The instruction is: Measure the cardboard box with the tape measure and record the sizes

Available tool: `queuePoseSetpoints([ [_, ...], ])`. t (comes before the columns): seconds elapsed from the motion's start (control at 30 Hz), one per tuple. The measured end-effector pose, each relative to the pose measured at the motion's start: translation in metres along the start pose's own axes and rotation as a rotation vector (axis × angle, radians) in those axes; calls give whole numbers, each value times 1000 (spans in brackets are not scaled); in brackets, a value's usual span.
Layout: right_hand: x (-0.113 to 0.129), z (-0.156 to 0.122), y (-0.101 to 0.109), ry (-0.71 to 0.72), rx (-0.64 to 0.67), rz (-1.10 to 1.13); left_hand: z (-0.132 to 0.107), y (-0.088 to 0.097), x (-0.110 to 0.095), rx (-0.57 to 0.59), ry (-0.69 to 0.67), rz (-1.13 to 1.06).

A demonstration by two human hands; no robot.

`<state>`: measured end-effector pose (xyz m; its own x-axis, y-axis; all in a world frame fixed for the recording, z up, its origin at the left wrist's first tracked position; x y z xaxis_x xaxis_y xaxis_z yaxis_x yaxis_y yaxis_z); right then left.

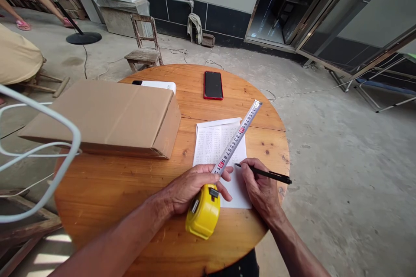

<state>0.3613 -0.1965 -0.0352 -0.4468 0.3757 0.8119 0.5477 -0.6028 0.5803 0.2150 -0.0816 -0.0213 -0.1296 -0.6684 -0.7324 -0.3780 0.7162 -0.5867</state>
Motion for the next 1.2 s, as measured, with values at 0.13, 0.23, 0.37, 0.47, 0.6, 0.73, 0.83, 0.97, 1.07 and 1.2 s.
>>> queuePoseSetpoints([
  [0.13, 0, -1, 2, -32, -22, 33, 1, 0, 1, -6, -4, 17],
  [0.23, -1, -2, 1, -51, -18, 55, 1, 0, 1, -10, -1, 26],
  [0.37, -3, -1, 0, -55, -14, 65, 0, 0, 0, -12, 3, 41],
  [0.47, -3, 0, 0, -53, -10, 60, -1, 0, 0, -17, 7, 46],
  [0.6, -1, 0, 0, -54, -5, 49, 0, 0, 0, -20, 13, 44],
  [0.73, -1, 1, -1, -52, -2, 40, 0, 0, 0, -10, 8, 29],
  [0.83, -1, 2, -3, -39, 0, 25, 0, 0, 1, -6, 7, 19],
  [0.97, -2, 2, -3, -23, -16, -7, 0, 0, 1, -9, 5, 18],
  [1.07, -2, 1, -2, -23, -24, -17, 0, 0, 1, -13, 7, 16],
  [1.2, -1, 0, -1, -18, -13, -13, 0, 0, 1, -10, 10, 13],
])
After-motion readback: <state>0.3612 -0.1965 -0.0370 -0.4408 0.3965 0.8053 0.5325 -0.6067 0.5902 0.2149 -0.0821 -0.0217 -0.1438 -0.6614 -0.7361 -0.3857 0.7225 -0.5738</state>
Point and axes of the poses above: each hand's wrist, its own z-axis towards the middle knuckle, its own y-axis out of the back of the hand, x = y × z, the point moved 2 cm from there along z, towards the middle knuckle, and after that the axes turned 11 degrees about -y, right-handed, at the moved point
